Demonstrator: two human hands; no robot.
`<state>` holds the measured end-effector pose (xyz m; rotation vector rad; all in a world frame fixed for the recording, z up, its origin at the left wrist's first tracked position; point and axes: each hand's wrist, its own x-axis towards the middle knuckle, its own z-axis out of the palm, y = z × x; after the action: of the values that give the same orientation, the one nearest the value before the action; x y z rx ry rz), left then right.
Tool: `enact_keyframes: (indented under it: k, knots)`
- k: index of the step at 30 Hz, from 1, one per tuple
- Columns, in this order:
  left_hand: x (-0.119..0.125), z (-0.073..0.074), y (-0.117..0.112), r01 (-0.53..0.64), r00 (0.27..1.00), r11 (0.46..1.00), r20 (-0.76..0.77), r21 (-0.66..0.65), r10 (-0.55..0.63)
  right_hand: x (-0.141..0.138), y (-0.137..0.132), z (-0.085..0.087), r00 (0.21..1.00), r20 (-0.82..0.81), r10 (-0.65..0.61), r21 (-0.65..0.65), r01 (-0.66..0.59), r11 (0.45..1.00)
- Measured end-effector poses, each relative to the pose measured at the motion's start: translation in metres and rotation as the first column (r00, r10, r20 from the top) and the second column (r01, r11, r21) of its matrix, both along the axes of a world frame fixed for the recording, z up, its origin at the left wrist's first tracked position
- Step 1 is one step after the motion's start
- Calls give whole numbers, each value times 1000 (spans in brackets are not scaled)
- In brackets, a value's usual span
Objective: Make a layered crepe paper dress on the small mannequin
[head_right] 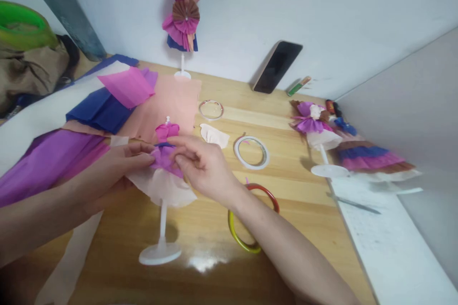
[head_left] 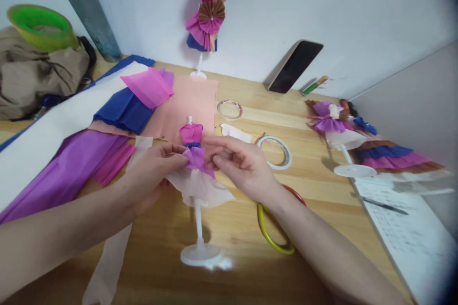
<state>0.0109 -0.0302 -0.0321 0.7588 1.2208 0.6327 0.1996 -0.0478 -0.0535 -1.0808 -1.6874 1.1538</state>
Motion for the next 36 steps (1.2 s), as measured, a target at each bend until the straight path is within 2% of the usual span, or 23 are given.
enact_keyframes:
  k: [3,5,9,11,14,16,19,23,30,36]
  knots:
    - [1,2,0,12,999,1000,45,-17,-11,1,-1,5,991,61,121,-6,-121,993]
    - [1,2,-1,5,998,999,62,-32,-3,0,-1,6,988,137,73,32,-78,996]
    - [0,3,-5,21,996,998,88,-66,-15,-1,0,2,972,210,-104,117,80,990]
    - [-2,3,-8,67,990,996,129,-65,-59,-2,1,1,958,260,-119,143,84,986]
    - [-5,2,-12,90,985,994,154,-59,-80,-1,-1,6,916,395,-74,170,7,985]
    - [-7,2,-12,63,991,995,122,-76,-53,2,-3,13,882,471,-28,152,-50,987]
    - [-8,5,-12,35,997,994,71,-103,-28,8,-7,22,830,555,48,57,-96,994]
    - [-9,11,-14,-1,998,994,68,-108,8,14,-12,26,787,601,140,-57,-133,990]
    - [-6,15,-24,-89,984,991,145,-104,104,13,-11,20,780,614,122,-59,-109,992]
    - [-5,9,-34,-205,936,968,258,-148,238,15,-7,20,779,615,121,-70,-99,993]
